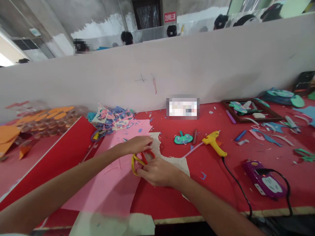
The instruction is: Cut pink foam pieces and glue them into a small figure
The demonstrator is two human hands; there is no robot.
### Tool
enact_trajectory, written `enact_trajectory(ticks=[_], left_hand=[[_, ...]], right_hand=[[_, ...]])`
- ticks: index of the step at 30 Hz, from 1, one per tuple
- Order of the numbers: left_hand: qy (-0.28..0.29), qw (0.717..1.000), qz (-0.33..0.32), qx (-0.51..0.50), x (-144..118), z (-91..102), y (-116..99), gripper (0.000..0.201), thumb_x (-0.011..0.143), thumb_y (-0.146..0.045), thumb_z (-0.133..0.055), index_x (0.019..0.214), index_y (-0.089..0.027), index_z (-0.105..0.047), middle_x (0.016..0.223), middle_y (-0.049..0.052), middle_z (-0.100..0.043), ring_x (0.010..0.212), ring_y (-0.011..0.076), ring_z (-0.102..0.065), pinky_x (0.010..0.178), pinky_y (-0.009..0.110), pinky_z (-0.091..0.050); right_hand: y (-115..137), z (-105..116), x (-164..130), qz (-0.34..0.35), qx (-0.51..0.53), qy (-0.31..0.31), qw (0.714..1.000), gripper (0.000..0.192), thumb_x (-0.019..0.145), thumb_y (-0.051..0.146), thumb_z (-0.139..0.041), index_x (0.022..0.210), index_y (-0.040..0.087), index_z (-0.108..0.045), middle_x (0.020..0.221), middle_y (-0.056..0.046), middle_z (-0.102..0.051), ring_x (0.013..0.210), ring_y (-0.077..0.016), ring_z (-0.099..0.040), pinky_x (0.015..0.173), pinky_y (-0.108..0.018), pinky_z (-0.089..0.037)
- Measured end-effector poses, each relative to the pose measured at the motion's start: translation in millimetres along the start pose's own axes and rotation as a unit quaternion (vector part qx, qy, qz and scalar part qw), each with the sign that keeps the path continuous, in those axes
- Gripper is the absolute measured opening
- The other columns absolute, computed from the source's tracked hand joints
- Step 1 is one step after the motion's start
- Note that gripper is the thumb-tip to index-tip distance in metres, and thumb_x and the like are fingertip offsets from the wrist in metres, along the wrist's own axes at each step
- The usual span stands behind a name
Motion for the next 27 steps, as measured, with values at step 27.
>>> enact_trajectory(ticks=[27], left_hand=[[-0.054, 0.993, -0.049, 0.096, -11.9, -0.4, -1.7, 0.015, 0.094, -0.017, -0.044, 0.100, -0.017, -0.058, 0.094, 0.005, -0.058, 0.068, 0.0114, -0.049, 0.062, 0.024, -0.027]], right_hand=[[-3.5, -0.7, 1.3, -0.010, 0.005, 0.003, 1.000, 0.026, 0.100, 0.010, -0.038, 0.124, 0.009, -0.050, 0.075, -0.001, -0.059, 0.064, -0.0143, -0.052, 0.075, -0.032, -0.042]])
Point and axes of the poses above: each hand's wrist, its own x-axis towards the middle knuckle, its own z-axis out of the back of the hand, y = z × x, the point moved 10 cm from there along x, towards the middle knuckle
